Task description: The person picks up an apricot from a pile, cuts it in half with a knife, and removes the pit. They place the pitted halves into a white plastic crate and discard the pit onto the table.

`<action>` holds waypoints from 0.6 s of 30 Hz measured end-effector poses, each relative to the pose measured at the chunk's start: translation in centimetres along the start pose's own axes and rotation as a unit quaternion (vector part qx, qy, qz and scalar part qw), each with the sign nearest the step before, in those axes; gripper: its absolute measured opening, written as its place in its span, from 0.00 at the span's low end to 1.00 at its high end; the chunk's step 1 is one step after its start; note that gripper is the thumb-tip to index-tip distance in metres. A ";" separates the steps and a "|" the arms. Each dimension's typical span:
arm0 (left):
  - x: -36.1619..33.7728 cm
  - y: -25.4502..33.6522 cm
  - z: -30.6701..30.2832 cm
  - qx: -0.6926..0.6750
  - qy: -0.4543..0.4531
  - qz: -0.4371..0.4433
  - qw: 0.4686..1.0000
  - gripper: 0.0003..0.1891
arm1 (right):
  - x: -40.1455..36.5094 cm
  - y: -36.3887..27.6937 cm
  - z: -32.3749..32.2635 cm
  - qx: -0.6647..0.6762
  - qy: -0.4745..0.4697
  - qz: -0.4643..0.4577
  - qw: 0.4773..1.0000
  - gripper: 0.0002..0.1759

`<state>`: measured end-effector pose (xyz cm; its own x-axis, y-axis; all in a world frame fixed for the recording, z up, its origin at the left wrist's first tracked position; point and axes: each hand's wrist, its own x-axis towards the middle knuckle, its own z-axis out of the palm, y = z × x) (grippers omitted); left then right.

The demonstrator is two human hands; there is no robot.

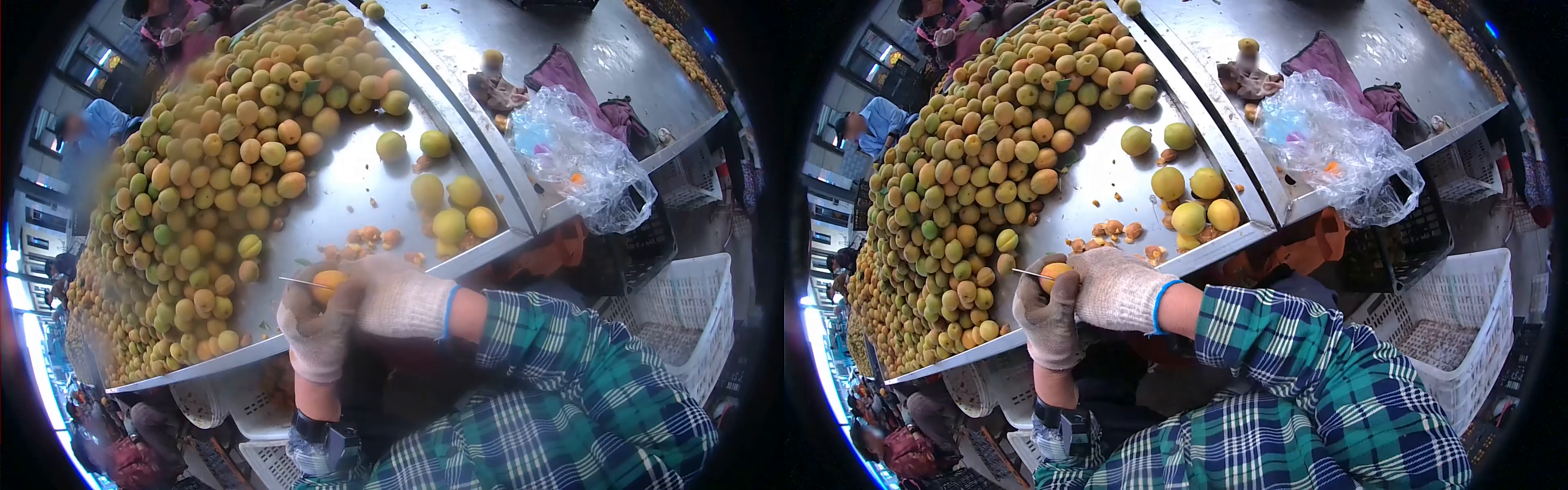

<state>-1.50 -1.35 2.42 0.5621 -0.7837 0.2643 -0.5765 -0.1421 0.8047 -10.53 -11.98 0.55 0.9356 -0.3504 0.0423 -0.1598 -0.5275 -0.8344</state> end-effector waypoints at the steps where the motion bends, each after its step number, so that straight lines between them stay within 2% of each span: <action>1: -0.1 -0.3 0.2 0.000 -0.002 -0.001 1.000 0.19 | 0.1 0.2 0.0 0.001 0.000 0.002 1.000 0.16; 4: -0.6 -1.0 0.8 0.022 0.029 0.039 0.999 0.18 | 0.7 1.8 0.6 -0.013 -0.027 -0.012 0.999 0.15; 5: -0.8 -0.9 0.9 0.043 0.023 0.039 0.998 0.17 | 1.0 2.7 0.0 0.010 -0.072 -0.006 0.997 0.14; 7: -1.1 -0.9 1.3 0.064 0.014 0.041 0.997 0.17 | 1.2 3.2 -0.4 -0.059 -0.099 0.004 0.993 0.13; 9: -1.2 -1.2 1.8 -0.034 0.022 -0.039 0.998 0.16 | 1.2 2.5 -1.0 -0.047 -0.079 0.021 0.996 0.13; 10: -1.0 -1.2 1.5 -0.031 0.021 -0.038 0.999 0.16 | 1.3 2.1 -1.1 -0.034 -0.060 0.036 0.997 0.13; 11: -0.6 -1.2 0.8 -0.120 -0.019 -0.064 0.991 0.15 | 1.5 2.7 -0.8 -0.032 -0.059 0.033 0.997 0.13; 12: -0.3 -1.2 0.2 -0.208 -0.059 -0.088 0.972 0.14 | 1.8 3.9 -0.1 -0.090 -0.081 -0.050 0.991 0.14; 13: 0.0 -1.2 -0.2 -0.206 -0.058 -0.087 0.973 0.14 | 1.9 4.2 -0.1 -0.148 -0.102 -0.132 0.975 0.14; 15: 0.3 -1.3 -0.6 -0.091 -0.093 0.035 0.991 0.14 | 1.6 3.8 -0.3 -0.074 -0.101 -0.098 0.987 0.15; 16: 0.2 -1.2 -0.2 0.025 -0.044 0.148 0.988 0.14 | 1.4 3.3 -0.7 -0.011 -0.093 -0.060 0.994 0.16; 17: 0.2 -1.0 -0.2 0.026 -0.042 0.146 0.988 0.14 | 1.1 2.7 -1.0 0.052 -0.086 -0.027 0.995 0.17; 18: 0.1 -0.7 -0.4 -0.103 -0.055 -0.008 0.993 0.15 | 0.8 2.1 -1.6 0.112 -0.083 0.006 0.990 0.17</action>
<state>-0.77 -1.11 2.08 0.4951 -0.8456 0.1996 -0.4282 -0.0376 0.9029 -10.59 -14.67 -0.31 0.9757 -0.2147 -0.0435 -0.1150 -0.3327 -0.9360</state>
